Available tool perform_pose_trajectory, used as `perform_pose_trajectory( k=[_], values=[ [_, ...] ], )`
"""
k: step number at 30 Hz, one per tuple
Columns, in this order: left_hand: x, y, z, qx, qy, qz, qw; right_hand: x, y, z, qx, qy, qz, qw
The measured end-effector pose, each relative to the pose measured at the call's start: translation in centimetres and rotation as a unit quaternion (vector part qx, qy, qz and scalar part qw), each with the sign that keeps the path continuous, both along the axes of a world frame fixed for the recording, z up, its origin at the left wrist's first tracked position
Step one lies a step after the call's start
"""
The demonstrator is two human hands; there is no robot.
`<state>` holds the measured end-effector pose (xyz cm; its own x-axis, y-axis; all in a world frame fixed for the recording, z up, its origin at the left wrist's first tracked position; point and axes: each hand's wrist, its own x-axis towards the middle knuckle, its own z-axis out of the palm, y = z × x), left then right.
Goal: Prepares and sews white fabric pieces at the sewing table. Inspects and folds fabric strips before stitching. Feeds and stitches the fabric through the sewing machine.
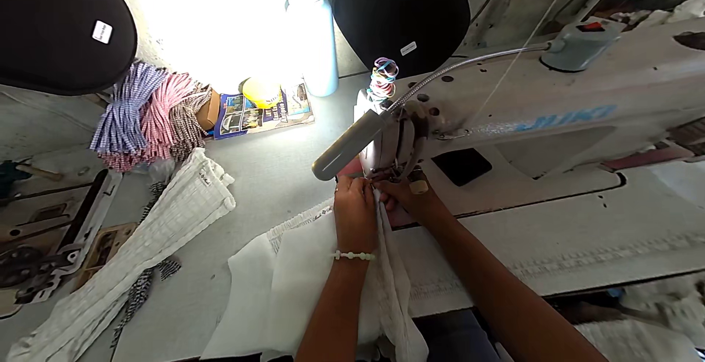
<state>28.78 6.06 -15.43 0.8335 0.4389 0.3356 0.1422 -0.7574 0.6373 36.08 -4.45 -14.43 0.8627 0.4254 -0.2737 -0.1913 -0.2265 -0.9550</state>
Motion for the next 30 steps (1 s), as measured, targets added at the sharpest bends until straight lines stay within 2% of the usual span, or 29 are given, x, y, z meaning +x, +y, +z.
perform_pose_trajectory(
  k=[24,30],
  values=[
    [-0.14,0.16,-0.24,0.017,-0.016,-0.015,1.0,-0.19,-0.09,-0.01,0.015,0.003,-0.013,1.0],
    [-0.14,0.23,0.05,-0.021,-0.029,-0.014,0.999,-0.12,0.01,-0.03,0.01,0.013,-0.018,1.0]
  ],
)
